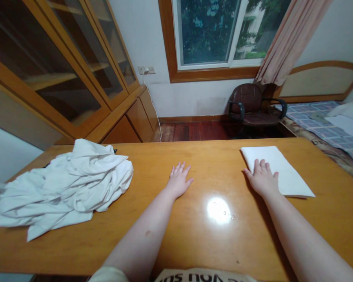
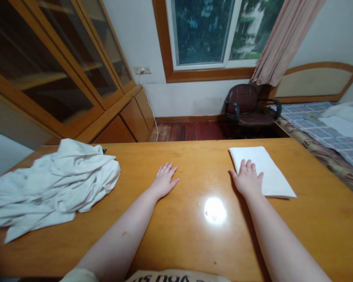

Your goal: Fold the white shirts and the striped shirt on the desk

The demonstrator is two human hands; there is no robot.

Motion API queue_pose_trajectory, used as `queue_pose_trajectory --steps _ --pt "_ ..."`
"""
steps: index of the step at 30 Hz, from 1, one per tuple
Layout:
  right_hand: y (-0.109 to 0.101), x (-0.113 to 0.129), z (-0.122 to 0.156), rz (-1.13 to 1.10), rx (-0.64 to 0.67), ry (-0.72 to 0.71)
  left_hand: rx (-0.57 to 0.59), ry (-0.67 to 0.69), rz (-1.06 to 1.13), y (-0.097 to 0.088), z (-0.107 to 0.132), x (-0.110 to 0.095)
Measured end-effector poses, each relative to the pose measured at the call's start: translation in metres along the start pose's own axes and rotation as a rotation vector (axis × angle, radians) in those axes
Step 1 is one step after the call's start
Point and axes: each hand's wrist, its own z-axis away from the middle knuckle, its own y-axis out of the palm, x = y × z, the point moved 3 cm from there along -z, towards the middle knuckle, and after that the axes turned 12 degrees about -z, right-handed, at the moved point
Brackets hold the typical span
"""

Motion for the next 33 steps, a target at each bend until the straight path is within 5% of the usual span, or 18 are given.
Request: queue_pose_trajectory --steps 10,22,26,33 --pt "-0.037 -0.094 -0.036 0.03 0.007 0.004 0.011 0.001 0.016 -0.002 0.0 -0.001" --pt "-0.036 -0.105 -0.039 0.154 -0.07 0.1 -0.017 0.014 0.049 0.0 -0.004 -0.001" --pt "-0.024 -0.073 -0.028 0.209 -0.202 0.204 -0.025 0.015 0.059 -0.001 -0.004 0.0" --pt "0.037 0.074 0.015 0.058 0.072 -0.224 -0.063 0.024 0.128 0.002 -0.004 -0.001"
